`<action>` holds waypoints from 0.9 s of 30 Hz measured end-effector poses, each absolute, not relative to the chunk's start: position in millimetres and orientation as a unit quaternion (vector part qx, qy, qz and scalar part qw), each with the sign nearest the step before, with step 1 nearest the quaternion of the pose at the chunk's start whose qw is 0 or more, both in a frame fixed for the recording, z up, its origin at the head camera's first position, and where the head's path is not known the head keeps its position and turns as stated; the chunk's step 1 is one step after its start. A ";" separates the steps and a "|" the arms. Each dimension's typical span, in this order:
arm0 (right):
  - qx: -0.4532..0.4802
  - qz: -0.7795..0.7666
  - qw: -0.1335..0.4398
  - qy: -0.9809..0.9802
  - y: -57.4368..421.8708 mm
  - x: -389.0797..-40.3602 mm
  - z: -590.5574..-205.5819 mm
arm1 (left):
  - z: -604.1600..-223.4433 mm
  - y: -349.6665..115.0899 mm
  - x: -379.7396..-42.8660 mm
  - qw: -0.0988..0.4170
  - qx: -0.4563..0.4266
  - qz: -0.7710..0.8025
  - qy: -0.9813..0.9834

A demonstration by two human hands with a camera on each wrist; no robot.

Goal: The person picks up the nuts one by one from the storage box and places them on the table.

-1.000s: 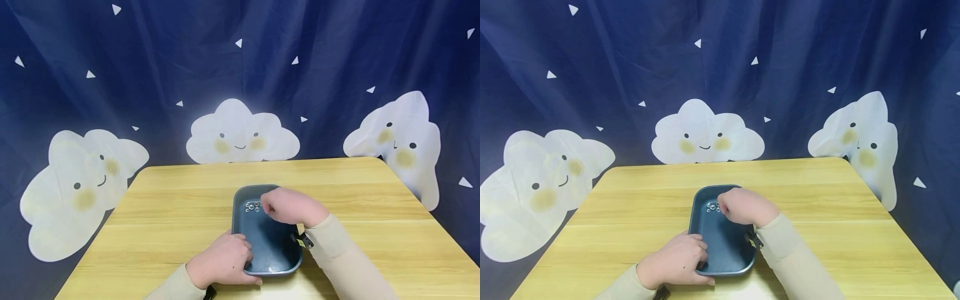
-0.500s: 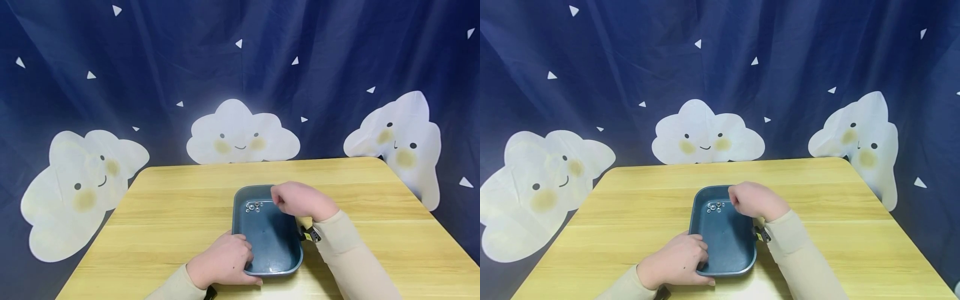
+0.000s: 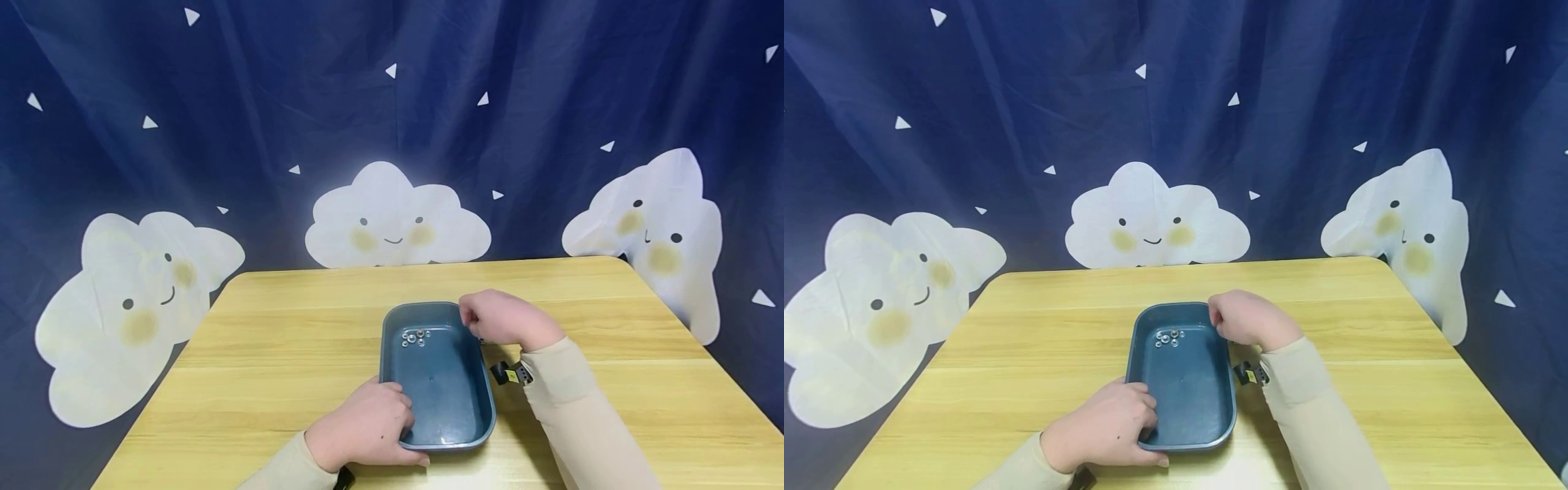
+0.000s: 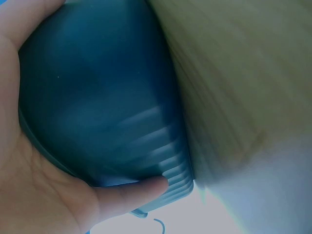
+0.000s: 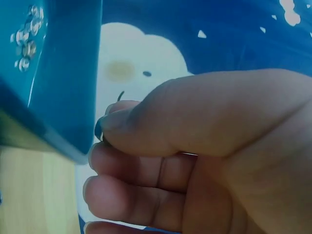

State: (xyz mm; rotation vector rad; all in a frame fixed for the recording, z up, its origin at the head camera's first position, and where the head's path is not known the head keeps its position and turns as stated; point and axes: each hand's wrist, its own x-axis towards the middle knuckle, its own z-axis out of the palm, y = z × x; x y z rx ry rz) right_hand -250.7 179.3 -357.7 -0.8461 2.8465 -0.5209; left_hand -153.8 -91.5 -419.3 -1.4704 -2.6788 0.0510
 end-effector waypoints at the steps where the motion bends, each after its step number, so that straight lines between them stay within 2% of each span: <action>1: -0.278 -0.175 0.064 0.942 181.0 -251.5 -358.2 | -419.2 -91.6 -153.8 0.044 -0.481 0.017 -0.875; 16: -0.225 -0.158 0.107 0.955 205.1 -267.2 -372.7 | -419.0 -91.7 -153.3 0.052 -0.481 0.026 -0.875; 27: -0.230 -0.143 0.131 0.954 209.4 -275.5 -388.5 | -421.3 -92.0 -154.2 0.046 -0.481 0.025 -0.875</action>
